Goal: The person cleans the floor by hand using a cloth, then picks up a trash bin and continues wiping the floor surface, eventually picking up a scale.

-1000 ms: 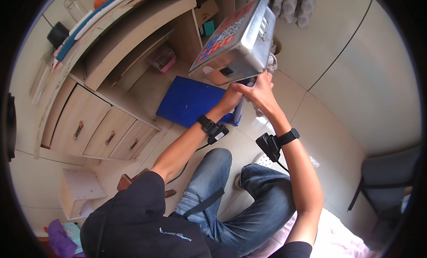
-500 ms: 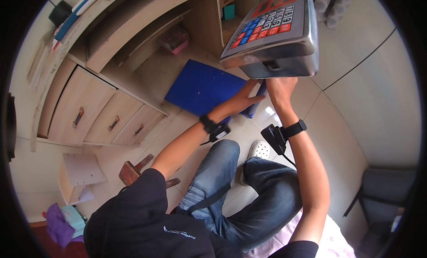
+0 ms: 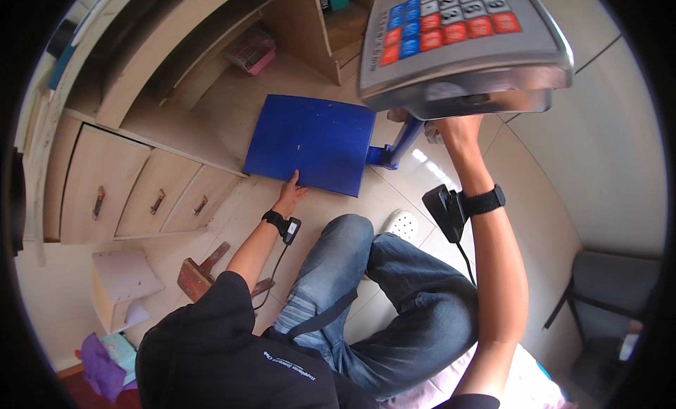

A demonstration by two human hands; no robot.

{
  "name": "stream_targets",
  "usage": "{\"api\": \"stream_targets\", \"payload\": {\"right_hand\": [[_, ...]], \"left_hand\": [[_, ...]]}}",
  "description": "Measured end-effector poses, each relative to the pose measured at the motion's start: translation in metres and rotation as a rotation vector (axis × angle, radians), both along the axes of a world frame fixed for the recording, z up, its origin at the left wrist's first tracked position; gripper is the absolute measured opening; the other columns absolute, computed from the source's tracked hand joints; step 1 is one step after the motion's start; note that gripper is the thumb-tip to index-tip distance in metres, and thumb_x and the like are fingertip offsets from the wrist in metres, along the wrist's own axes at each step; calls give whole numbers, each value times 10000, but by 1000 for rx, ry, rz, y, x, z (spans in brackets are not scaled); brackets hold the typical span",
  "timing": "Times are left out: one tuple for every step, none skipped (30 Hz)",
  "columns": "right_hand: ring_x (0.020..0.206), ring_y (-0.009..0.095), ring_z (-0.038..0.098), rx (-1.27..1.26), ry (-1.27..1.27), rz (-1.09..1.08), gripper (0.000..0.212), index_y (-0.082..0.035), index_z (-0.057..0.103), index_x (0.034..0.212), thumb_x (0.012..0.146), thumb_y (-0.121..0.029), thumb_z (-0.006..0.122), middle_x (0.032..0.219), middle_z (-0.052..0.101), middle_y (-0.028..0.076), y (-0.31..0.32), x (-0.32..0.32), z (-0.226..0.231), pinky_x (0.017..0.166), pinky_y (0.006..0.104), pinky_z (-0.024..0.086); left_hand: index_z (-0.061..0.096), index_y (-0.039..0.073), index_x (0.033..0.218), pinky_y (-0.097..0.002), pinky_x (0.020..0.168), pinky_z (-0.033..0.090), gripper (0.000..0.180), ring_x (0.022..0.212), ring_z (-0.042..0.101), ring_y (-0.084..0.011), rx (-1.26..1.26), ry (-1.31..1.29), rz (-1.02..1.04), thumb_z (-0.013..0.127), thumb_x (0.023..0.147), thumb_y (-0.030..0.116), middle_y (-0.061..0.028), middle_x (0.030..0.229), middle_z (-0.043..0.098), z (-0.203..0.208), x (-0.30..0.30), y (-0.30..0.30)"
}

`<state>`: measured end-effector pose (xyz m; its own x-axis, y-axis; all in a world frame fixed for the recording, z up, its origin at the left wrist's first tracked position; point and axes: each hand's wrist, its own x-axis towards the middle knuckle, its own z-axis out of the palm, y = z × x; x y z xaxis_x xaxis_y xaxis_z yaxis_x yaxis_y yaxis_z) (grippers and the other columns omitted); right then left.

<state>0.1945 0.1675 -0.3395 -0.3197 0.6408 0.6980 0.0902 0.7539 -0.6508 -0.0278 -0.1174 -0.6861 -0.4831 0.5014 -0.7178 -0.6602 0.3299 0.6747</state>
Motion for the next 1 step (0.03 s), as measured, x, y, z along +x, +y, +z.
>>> {"api": "stream_targets", "payload": {"right_hand": [[953,315,622,-7,-2,1,408,-23,611,1119,778,-222,713,1103,648,179,-55,48,-5,855,376,480]], "left_hand": [[400,24,1359,-405,973,481,708,1114,568,-314,10,36,93,644,886,491,-158,1265,529,-7,6,-1]]}}
